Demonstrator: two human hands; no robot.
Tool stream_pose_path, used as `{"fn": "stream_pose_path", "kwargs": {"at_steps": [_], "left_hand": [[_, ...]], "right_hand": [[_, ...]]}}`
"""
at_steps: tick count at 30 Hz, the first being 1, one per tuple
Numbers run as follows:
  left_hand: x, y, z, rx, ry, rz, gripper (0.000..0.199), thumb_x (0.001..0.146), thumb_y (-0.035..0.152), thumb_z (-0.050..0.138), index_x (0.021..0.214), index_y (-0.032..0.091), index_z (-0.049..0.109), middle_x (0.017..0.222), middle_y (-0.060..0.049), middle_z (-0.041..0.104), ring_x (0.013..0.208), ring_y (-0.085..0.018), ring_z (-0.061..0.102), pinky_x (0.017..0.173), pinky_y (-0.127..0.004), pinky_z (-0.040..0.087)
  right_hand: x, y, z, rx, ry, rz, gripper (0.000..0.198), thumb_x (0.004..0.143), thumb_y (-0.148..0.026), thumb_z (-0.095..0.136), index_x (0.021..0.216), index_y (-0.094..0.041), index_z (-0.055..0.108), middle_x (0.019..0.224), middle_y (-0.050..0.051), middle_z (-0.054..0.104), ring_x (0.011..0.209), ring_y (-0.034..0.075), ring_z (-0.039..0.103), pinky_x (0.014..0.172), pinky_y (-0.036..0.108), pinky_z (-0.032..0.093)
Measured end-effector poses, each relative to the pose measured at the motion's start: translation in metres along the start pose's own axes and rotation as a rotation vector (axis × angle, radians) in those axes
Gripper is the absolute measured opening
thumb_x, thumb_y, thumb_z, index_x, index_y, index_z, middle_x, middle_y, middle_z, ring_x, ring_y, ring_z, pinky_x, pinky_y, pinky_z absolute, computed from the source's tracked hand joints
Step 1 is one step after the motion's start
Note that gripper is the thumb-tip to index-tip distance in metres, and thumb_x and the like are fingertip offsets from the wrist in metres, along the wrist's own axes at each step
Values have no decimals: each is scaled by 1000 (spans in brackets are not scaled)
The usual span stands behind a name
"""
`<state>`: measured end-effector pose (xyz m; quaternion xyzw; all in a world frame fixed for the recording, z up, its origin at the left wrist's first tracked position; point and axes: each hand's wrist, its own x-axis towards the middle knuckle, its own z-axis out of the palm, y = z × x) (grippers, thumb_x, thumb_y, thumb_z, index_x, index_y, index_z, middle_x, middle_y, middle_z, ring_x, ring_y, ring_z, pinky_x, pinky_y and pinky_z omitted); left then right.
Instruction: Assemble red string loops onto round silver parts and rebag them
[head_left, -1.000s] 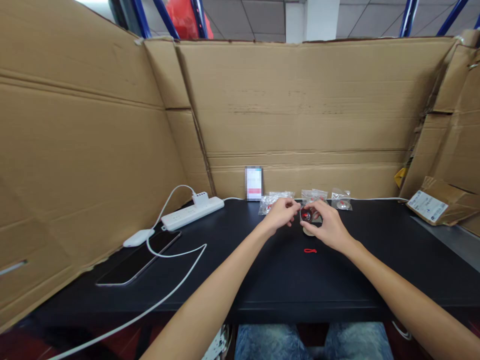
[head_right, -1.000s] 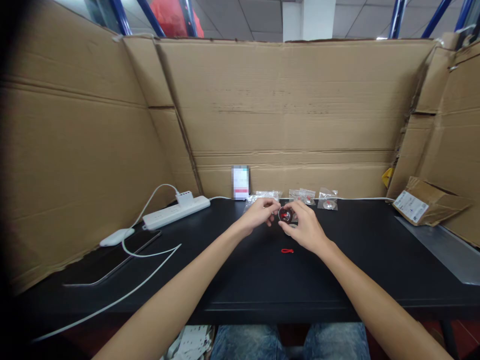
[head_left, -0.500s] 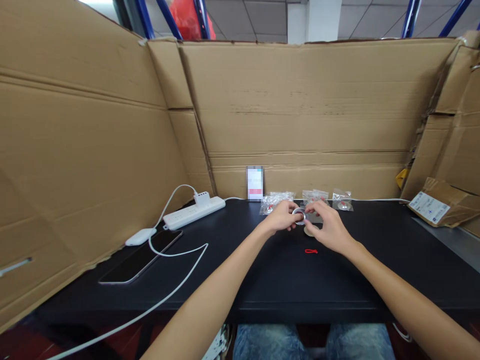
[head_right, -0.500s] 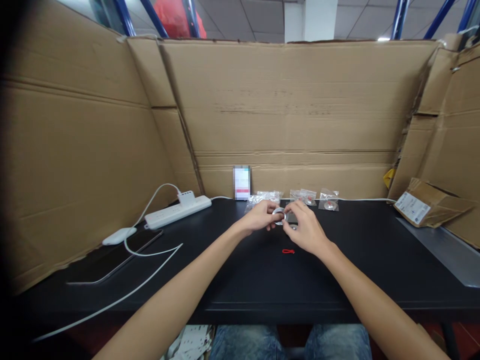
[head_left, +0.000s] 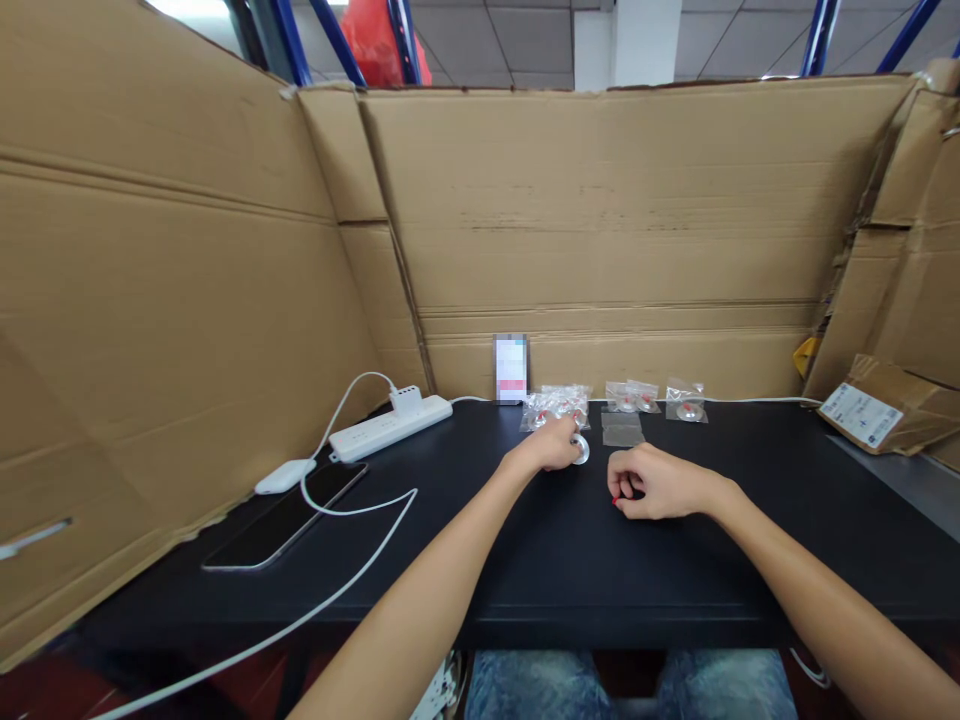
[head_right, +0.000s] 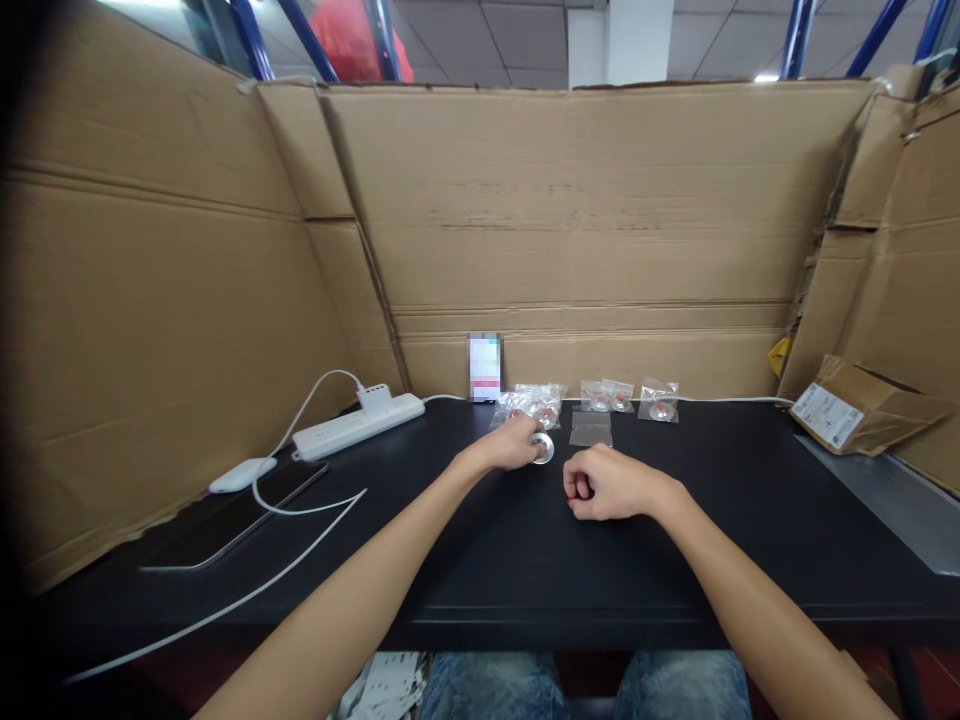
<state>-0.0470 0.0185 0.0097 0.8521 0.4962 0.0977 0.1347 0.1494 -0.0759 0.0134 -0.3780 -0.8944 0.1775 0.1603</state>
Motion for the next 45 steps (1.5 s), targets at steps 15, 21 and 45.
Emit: {"fn": "stream_pose_path", "kwargs": {"at_steps": [15, 21, 45], "left_hand": [[-21, 22, -4, 266, 108, -60, 35, 83, 37, 51, 105, 15, 66, 112, -21, 63, 106, -36, 59, 81, -40, 47], [-19, 27, 6, 296, 353, 83, 37, 88, 37, 49, 109, 11, 64, 107, -19, 60, 107, -34, 53, 89, -44, 43], [1, 33, 20, -583, 352, 121, 10, 74, 12, 55, 79, 14, 63, 72, -3, 66, 64, -14, 60, 58, -23, 42]], "right_hand": [[1, 3, 3, 149, 102, 30, 6, 81, -14, 51, 79, -18, 54, 61, -3, 58, 52, 9, 51, 50, 19, 38], [9, 9, 2, 442, 471, 63, 9, 90, -28, 49, 86, -20, 49, 63, -3, 58, 50, 9, 53, 50, 20, 42], [14, 16, 14, 350, 748, 126, 16, 82, -29, 59, 94, -18, 61, 81, 5, 66, 66, 17, 65, 62, 30, 56]]}}
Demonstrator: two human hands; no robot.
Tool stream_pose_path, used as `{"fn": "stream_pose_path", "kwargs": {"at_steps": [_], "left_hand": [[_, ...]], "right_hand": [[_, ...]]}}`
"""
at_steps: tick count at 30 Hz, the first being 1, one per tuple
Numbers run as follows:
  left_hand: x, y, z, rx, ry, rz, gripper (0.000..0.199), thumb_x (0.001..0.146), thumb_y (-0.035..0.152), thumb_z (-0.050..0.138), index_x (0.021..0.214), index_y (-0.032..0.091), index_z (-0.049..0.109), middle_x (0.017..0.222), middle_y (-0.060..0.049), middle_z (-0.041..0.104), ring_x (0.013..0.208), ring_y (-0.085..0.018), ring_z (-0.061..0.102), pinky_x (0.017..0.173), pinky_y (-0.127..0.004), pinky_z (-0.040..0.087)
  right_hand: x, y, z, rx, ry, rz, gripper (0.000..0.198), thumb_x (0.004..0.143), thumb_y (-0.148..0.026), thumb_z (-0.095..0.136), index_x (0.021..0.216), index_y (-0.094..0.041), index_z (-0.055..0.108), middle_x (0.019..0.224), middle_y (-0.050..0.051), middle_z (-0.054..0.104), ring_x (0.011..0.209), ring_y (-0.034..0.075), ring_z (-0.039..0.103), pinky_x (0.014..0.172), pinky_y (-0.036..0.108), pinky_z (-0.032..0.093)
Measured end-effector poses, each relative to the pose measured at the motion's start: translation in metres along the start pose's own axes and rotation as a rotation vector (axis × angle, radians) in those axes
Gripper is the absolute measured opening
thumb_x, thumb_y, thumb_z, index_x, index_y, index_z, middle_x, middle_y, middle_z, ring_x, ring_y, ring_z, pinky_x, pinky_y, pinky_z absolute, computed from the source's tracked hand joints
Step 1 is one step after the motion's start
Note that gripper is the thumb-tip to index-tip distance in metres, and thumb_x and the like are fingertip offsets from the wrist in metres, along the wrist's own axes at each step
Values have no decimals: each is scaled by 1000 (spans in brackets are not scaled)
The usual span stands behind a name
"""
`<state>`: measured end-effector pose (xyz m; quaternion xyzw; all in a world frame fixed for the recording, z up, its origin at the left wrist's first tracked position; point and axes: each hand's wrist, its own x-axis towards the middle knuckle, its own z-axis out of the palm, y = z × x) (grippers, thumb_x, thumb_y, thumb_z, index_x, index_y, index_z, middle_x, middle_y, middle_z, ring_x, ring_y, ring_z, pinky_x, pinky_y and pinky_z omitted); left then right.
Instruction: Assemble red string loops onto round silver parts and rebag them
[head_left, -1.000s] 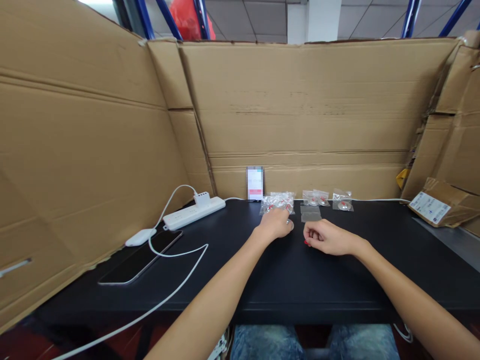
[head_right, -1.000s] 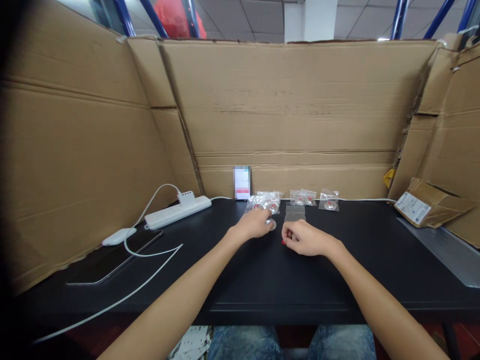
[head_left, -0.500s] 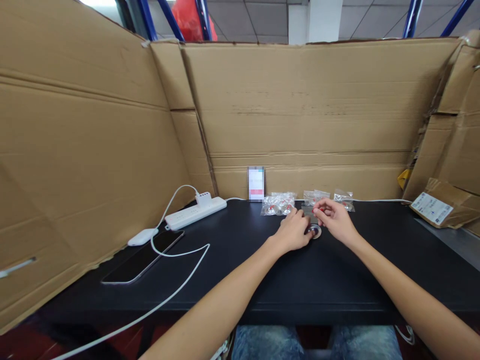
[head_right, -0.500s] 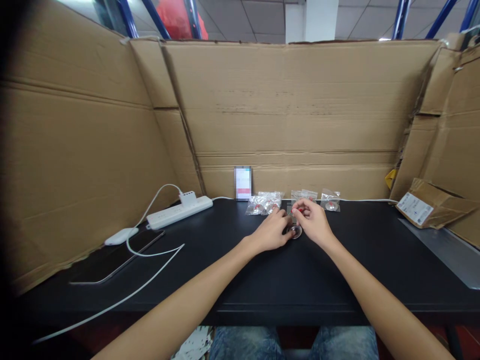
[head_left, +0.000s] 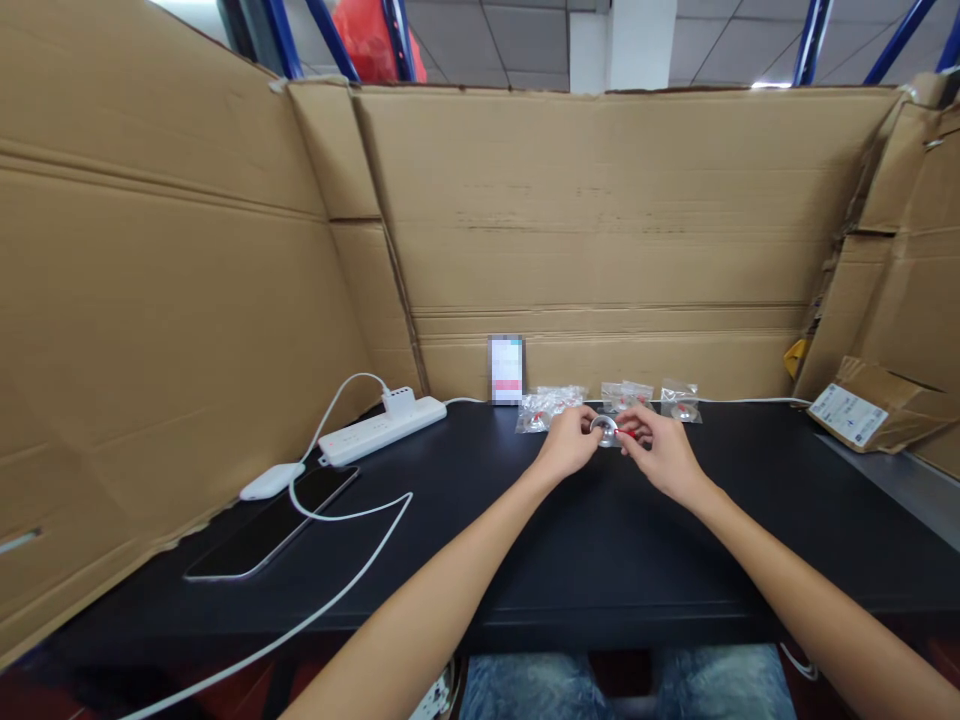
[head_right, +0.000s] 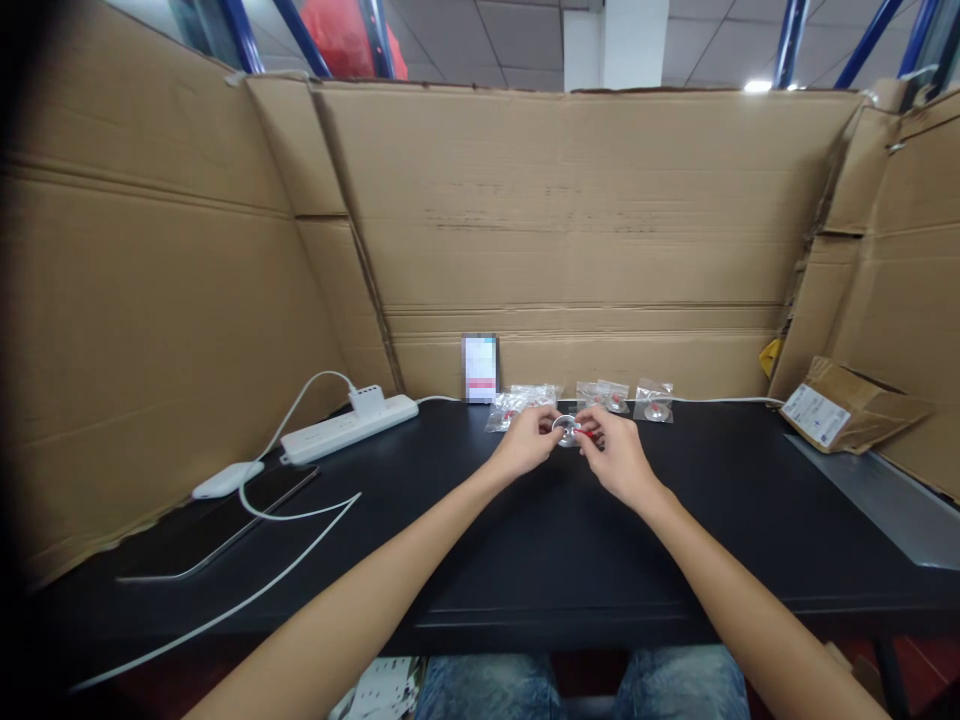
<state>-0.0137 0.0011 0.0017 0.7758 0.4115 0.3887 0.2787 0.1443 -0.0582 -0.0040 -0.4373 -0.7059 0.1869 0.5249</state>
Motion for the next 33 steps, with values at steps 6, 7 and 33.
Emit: {"fn": "stream_pose_path", "kwargs": {"at_steps": [6, 7, 33], "left_hand": [[0, 8, 4, -249, -108, -10, 12, 73, 11, 56, 76, 13, 67, 72, -4, 68, 63, -13, 61, 60, -22, 45], [-1, 9, 4, -275, -132, 1, 12, 73, 11, 56, 77, 12, 68, 72, -5, 69, 64, -13, 62, 60, -22, 46], [6, -5, -3, -361, 43, -188, 6, 76, 11, 59, 75, 10, 65, 60, -3, 64, 48, -9, 56, 48, -19, 45]], "right_hand": [[-19, -3, -3, -166, 44, -42, 16, 88, -27, 53, 93, -19, 66, 85, 7, 69, 61, 16, 65, 64, 31, 54], [-20, -1, -3, -184, 42, -45, 16, 89, -27, 52, 92, -19, 65, 84, 7, 69, 61, 16, 65, 63, 31, 54], [30, 29, 3, -646, -152, -452, 14, 93, -14, 40, 90, -19, 53, 90, 9, 57, 86, 22, 54, 79, 36, 45]]}}
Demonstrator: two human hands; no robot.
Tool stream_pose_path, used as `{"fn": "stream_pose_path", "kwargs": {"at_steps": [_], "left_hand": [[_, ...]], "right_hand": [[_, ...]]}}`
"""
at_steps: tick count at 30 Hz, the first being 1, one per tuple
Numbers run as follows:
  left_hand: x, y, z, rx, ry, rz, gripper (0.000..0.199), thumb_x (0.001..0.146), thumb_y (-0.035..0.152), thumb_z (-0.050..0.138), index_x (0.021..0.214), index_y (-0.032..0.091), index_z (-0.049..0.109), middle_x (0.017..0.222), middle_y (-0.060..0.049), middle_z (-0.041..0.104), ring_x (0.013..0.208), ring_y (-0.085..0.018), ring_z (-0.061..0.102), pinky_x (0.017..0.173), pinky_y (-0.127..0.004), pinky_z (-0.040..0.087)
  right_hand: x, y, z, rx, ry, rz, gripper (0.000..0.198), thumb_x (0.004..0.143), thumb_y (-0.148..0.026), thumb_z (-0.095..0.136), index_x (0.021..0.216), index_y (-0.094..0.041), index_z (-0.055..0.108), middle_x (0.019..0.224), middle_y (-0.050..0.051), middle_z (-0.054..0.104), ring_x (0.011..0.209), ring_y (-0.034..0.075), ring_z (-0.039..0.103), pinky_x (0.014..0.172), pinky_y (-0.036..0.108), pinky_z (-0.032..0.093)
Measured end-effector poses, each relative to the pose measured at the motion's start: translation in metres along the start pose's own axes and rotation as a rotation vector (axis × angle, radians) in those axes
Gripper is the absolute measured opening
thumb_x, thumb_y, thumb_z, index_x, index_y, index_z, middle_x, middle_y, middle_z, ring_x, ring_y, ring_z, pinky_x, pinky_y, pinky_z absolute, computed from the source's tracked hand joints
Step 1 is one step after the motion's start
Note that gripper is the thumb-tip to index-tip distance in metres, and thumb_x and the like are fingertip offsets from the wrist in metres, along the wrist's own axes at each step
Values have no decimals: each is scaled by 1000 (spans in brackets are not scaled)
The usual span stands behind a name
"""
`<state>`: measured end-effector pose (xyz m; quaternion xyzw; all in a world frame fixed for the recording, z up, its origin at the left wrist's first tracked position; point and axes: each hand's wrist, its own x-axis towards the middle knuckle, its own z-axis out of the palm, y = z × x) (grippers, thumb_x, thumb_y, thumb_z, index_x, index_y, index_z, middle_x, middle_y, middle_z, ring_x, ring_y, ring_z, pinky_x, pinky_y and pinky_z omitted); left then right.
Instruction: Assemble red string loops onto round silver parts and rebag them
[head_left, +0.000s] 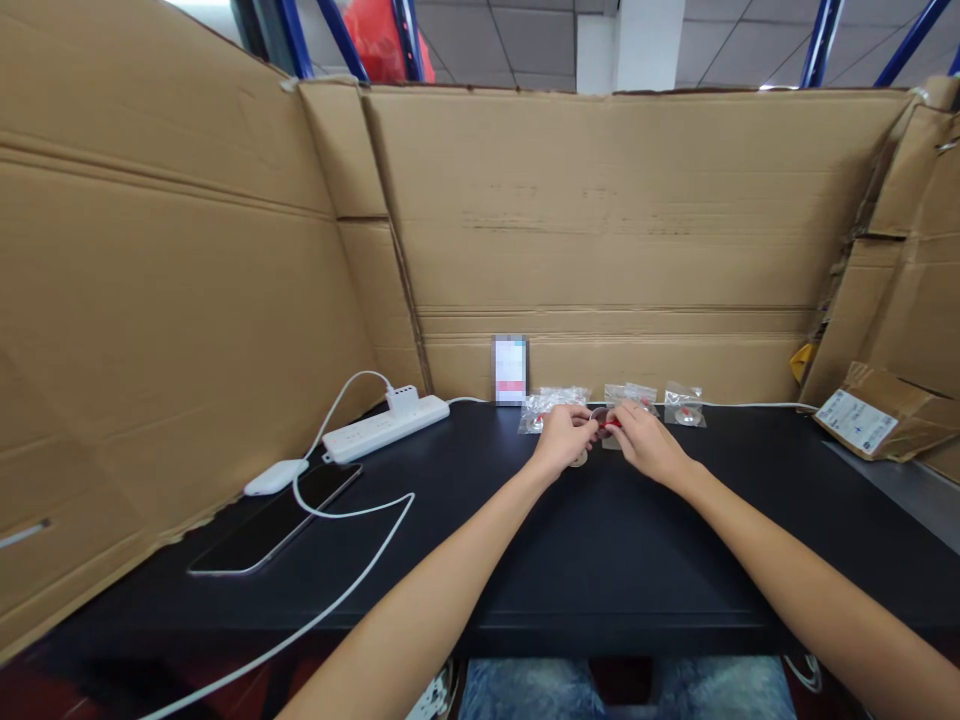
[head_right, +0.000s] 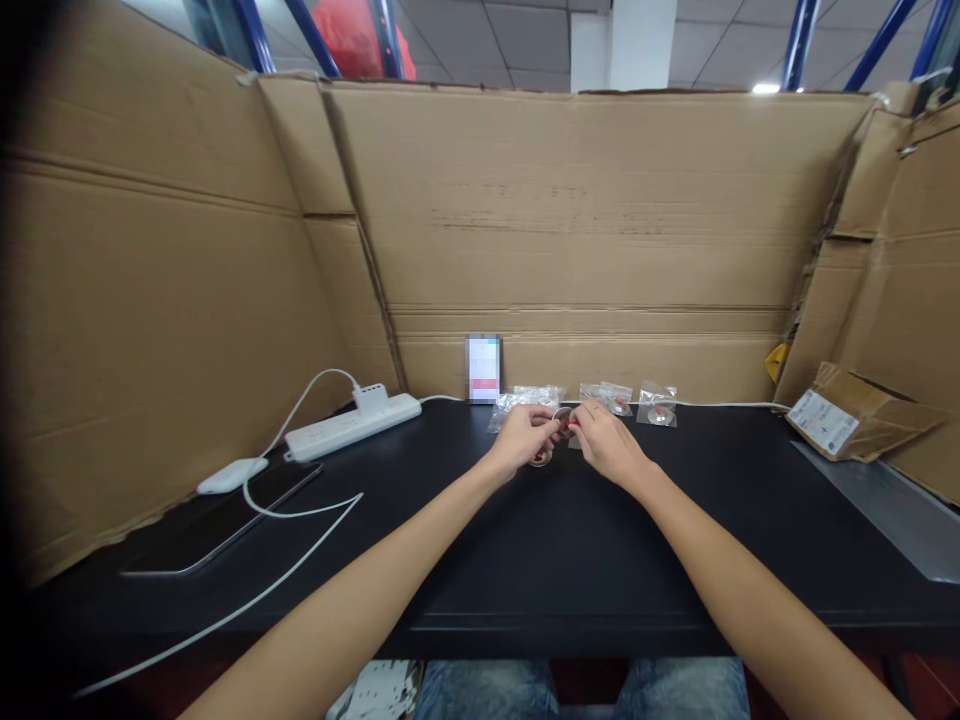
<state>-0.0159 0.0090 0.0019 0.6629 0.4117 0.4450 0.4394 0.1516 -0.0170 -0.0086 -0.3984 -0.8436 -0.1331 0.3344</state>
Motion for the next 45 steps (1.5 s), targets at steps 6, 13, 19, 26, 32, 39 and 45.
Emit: {"fn": "stream_pose_path", "kwargs": {"at_steps": [6, 13, 19, 26, 32, 39, 45], "left_hand": [[-3, -1, 6, -13, -57, 77, 7, 76, 11, 59, 77, 11, 65, 64, -4, 65, 56, -10, 61, 56, -22, 51], [-4, -1, 6, 158, -58, 206, 11, 76, 14, 58, 79, 12, 68, 72, -5, 68, 64, -13, 64, 63, -23, 51], [-15, 7, 7, 327, -96, 410, 21, 81, 15, 51, 92, 14, 70, 88, -6, 71, 77, -16, 66, 75, -27, 51], [-10, 1, 6, 281, -90, 399, 25, 82, 11, 49, 97, 15, 69, 89, -6, 71, 79, -15, 65, 76, -27, 52], [0, -6, 7, -41, 5, 139, 11, 79, 5, 56, 86, 11, 63, 73, -4, 66, 61, -12, 63, 63, -26, 54], [-4, 4, 7, -196, 37, 2, 7, 78, 4, 62, 75, 9, 63, 63, -3, 63, 55, -11, 62, 57, -23, 53], [-4, 5, 5, -186, -1, -17, 9, 79, 4, 61, 72, 10, 62, 60, -2, 61, 53, -11, 61, 56, -23, 53]], "right_hand": [[-4, 0, 2, 108, 46, 96, 12, 92, -15, 43, 86, -19, 53, 88, 8, 58, 81, 20, 56, 77, 33, 45], [-1, -2, 4, 156, 80, 145, 12, 88, -16, 46, 84, -19, 56, 84, 7, 61, 77, 20, 57, 78, 34, 44], [-1, 0, 1, 176, 121, 239, 10, 85, -18, 50, 79, -18, 58, 76, 5, 62, 68, 19, 56, 68, 30, 43], [1, -2, 5, 381, 162, 398, 10, 82, -20, 54, 76, -17, 62, 72, 3, 66, 60, 15, 59, 60, 26, 46], [3, -9, 6, 318, 167, 289, 15, 84, -18, 51, 86, -17, 65, 80, 5, 69, 67, 16, 62, 70, 30, 49], [4, -8, 7, 456, 203, 285, 9, 83, -20, 53, 86, -17, 61, 77, 4, 67, 67, 16, 64, 64, 27, 51], [4, -9, 3, 486, 191, 310, 10, 82, -22, 55, 84, -18, 63, 75, 4, 67, 66, 16, 64, 64, 28, 51]]}}
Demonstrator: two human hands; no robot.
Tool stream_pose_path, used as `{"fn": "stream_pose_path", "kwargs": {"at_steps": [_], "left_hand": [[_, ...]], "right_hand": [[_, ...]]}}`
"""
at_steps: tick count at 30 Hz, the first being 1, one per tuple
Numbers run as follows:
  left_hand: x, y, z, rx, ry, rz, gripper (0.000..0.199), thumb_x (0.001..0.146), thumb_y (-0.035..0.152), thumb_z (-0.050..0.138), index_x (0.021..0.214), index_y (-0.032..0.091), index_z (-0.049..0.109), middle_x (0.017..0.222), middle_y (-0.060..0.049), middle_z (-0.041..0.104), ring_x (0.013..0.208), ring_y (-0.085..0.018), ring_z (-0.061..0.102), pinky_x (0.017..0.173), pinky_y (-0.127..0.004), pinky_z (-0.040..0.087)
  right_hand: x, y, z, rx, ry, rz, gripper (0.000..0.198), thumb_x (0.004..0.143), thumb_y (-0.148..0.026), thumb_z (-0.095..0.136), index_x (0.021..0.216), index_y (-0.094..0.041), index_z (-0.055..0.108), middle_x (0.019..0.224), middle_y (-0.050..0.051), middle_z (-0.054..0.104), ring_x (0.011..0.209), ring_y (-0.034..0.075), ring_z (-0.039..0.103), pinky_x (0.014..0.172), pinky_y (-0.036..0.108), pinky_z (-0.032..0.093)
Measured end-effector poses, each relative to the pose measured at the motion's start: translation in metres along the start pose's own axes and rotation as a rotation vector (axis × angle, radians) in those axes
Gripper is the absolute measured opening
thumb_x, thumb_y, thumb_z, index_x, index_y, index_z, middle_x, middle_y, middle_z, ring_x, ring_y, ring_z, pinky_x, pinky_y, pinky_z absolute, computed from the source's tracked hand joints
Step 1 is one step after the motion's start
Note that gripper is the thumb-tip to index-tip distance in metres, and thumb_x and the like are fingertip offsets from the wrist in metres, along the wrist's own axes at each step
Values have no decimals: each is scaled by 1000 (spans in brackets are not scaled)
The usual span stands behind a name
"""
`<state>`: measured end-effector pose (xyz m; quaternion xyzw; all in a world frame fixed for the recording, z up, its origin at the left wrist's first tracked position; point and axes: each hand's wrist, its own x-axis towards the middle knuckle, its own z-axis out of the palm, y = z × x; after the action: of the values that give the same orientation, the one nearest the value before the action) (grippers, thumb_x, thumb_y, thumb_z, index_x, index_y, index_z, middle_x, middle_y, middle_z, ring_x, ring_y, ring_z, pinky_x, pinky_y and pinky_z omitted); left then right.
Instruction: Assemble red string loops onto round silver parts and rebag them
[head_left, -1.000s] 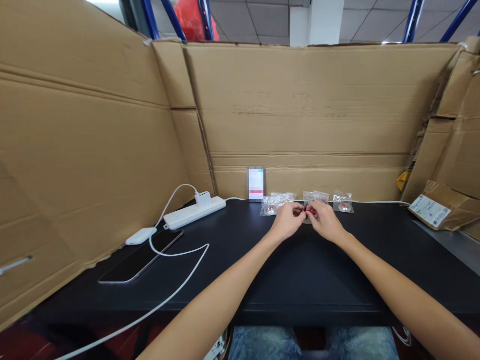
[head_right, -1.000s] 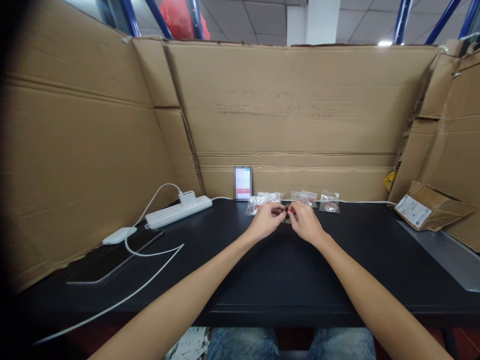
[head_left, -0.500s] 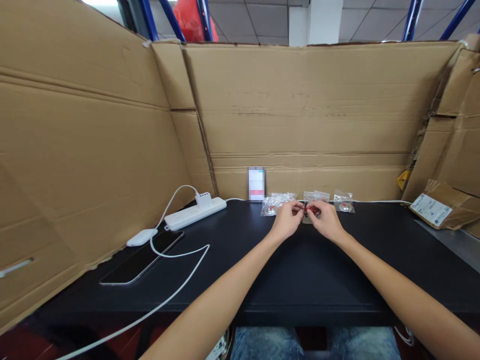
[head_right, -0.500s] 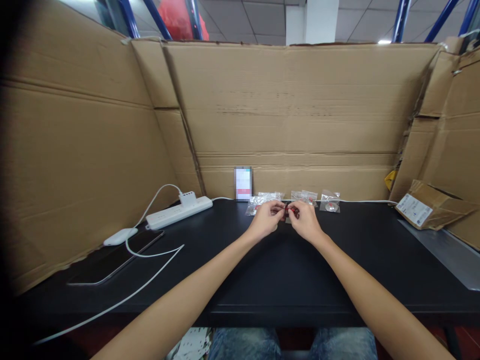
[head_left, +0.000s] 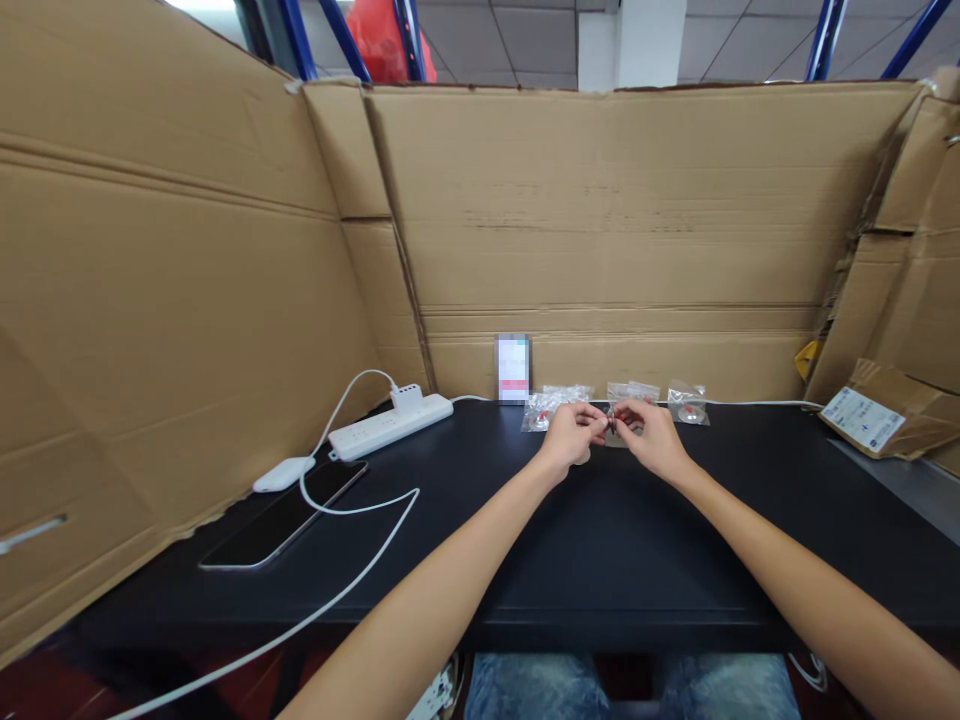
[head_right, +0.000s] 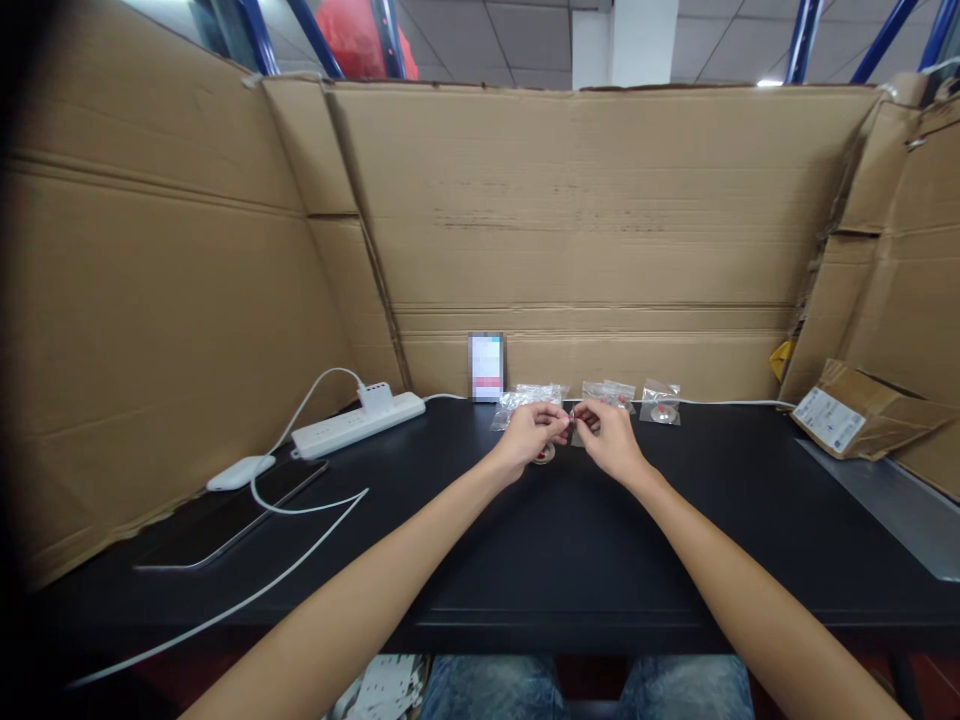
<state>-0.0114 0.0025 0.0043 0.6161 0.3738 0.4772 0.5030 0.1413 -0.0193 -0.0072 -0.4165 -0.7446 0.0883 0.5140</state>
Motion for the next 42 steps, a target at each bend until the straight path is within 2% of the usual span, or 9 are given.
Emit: {"fn": "stream_pose_path", "kwargs": {"at_steps": [9, 12, 16, 24, 29, 32, 35, 39, 42], "left_hand": [[3, 2, -5, -73, -83, -14, 13, 80, 3, 57, 70, 11, 58, 62, 0, 59, 52, -9, 60, 60, -23, 52], [2, 4, -6, -7, -119, -22, 10, 79, 5, 57, 73, 13, 59, 61, 0, 59, 52, -9, 58, 56, -22, 50], [4, 4, -10, 123, -80, -38, 6, 79, 10, 58, 76, 15, 61, 59, 1, 58, 47, -8, 54, 49, -19, 44], [3, 1, -8, 177, -49, -1, 8, 79, 10, 55, 74, 15, 58, 60, 1, 55, 47, -8, 51, 44, -17, 38], [6, 6, -16, 397, -37, 27, 9, 82, 17, 55, 83, 16, 63, 65, -1, 61, 51, -11, 56, 52, -21, 44], [6, 14, -28, 805, 63, 170, 11, 81, 21, 58, 84, 17, 67, 78, -6, 68, 75, -18, 65, 68, -26, 47], [4, 18, -41, 1139, 88, 111, 13, 76, 29, 63, 81, 19, 69, 84, -9, 69, 86, -25, 65, 72, -29, 46], [2, 14, -48, 1083, -87, -16, 16, 61, 31, 75, 61, 20, 64, 71, -8, 66, 81, -26, 64, 69, -27, 45], [3, 6, -46, 982, -59, 53, 21, 52, 22, 79, 55, 20, 59, 69, -7, 63, 80, -27, 64, 67, -26, 44]], "right_hand": [[4, 0, 1, 331, -7, 182, 35, 73, -41, 72, 98, -20, 58, 98, 7, 64, 85, 19, 65, 72, 30, 54], [4, -4, 1, 513, -85, 296, 43, 69, -41, 75, 102, -21, 55, 89, 3, 62, 73, 16, 65, 65, 28, 54], [2, -12, -4, 665, -204, 381, 34, 70, -41, 75, 88, -19, 56, 74, -2, 61, 52, 9, 57, 53, 24, 49], [0, -7, -7, 825, -313, 454, 37, 71, -41, 76, 92, -21, 54, 76, 1, 68, 56, 13, 64, 58, 27, 50], [2, -1, -7, 776, -217, 474, 43, 66, -40, 80, 99, -19, 61, 74, 1, 69, 54, 13, 62, 58, 29, 51], [4, 1, -9, 762, -135, 511, 42, 63, -41, 81, 94, -18, 64, 71, 1, 68, 53, 13, 62, 60, 30, 52], [5, 3, -10, 741, -43, 527, 42, 61, -40, 83, 91, -17, 64, 70, 2, 69, 53, 14, 63, 59, 30, 53], [5, 5, -12, 710, 31, 572, 37, 62, -40, 82, 86, -16, 66, 72, 3, 69, 57, 16, 66, 59, 30, 54], [6, 6, -11, 740, 25, 593, 31, 69, -42, 77, 81, -16, 67, 73, 5, 69, 61, 18, 68, 60, 30, 56]]}}
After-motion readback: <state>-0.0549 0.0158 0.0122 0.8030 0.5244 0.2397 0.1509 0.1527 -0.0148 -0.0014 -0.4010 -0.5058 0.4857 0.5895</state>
